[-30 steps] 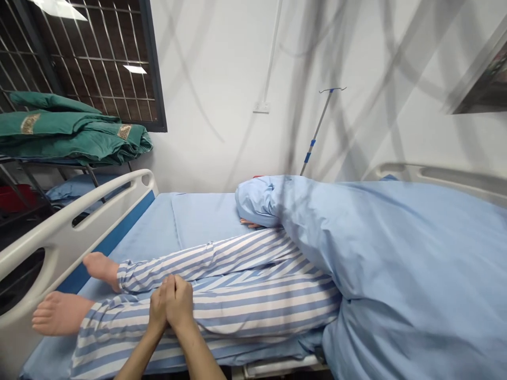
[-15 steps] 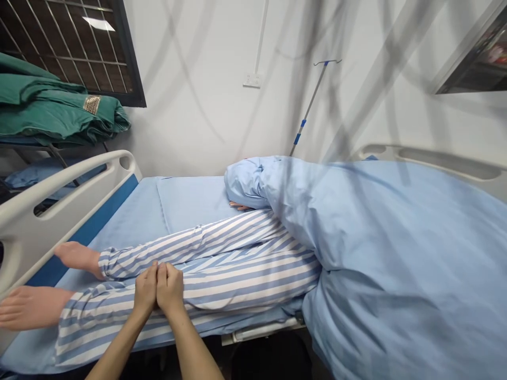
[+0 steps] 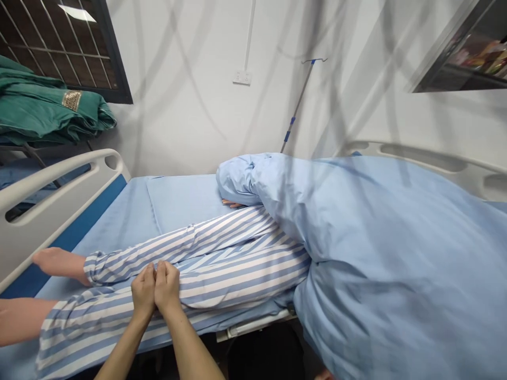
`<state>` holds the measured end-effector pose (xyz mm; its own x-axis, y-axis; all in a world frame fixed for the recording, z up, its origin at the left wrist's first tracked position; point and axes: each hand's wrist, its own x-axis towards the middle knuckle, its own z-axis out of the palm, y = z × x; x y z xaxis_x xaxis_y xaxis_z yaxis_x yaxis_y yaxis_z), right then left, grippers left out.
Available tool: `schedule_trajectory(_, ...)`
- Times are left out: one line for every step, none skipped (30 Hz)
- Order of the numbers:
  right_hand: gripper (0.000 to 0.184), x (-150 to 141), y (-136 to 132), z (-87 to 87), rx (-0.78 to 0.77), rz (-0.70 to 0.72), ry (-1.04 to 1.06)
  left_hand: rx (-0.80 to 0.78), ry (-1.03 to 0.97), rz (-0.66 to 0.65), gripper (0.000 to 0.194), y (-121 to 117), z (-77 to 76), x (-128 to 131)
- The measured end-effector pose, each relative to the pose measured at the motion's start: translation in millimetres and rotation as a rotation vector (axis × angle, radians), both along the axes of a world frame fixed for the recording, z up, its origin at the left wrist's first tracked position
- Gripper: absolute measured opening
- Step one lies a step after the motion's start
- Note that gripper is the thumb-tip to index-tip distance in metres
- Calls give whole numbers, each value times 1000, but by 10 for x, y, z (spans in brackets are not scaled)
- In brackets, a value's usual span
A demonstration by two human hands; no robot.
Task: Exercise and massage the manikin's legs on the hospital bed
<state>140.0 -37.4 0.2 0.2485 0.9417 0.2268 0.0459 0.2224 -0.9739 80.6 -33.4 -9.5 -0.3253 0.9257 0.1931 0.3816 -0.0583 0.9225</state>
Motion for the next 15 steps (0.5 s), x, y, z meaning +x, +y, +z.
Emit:
schedule_trajectory(35, -5, 2, 1, -5, 0, -9, 1, 5, -7, 38, 2, -5, -8)
schedule_trajectory(35, -8, 1, 7, -9, -4, -24, 1, 5, -16, 38, 5, -6, -18)
schedule_trajectory(35, -9, -2, 21, -13, -14, -48, 1, -1, -27, 38, 9, -6, -29)
schedule_trajectory(36, -4, -10, 44, -10, -27, -93, 3, -11, -42, 37, 14, -9, -41)
schedule_trajectory(36, 7, -20, 77, 6, -33, -165, 10, -27, -58, 35, 19, -19, -54)
schedule_trajectory(36, 25, -32, 118, 37, -28, -262, 20, -45, -69, 35, 24, -35, -67)
schedule_trajectory(35, 49, -44, 164, 81, -13, -374, 30, -62, -75, 34, 28, -55, -78)
schedule_trajectory(34, 75, -54, 209, 134, 10, -488, 38, -77, -73, 34, 30, -76, -86)
schedule_trajectory(33, 103, -61, 247, 183, 35, -585, 38, -87, -66, 35, 30, -94, -89)
schedule_trajectory(33, 129, -65, 272, 217, 53, -651, 32, -94, -59, 36, 29, -105, -89)
schedule_trajectory(33, 150, -66, 278, 227, 58, -676, 22, -101, -58, 36, 25, -108, -83)
schedule_trajectory(34, 164, -64, 264, 212, 48, -666, 14, -105, -63, 35, 21, -102, -75)
schedule_trajectory(36, 172, -61, 232, 180, 31, -634, 10, -106, -70, 35, 15, -88, -64)
schedule_trajectory(37, 174, -59, 187, 139, 11, -595, 10, -105, -75, 34, 9, -69, -51)
schedule_trajectory(38, 172, -57, 134, 98, -8, -560, 14, -102, -77, 34, 3, -48, -39)
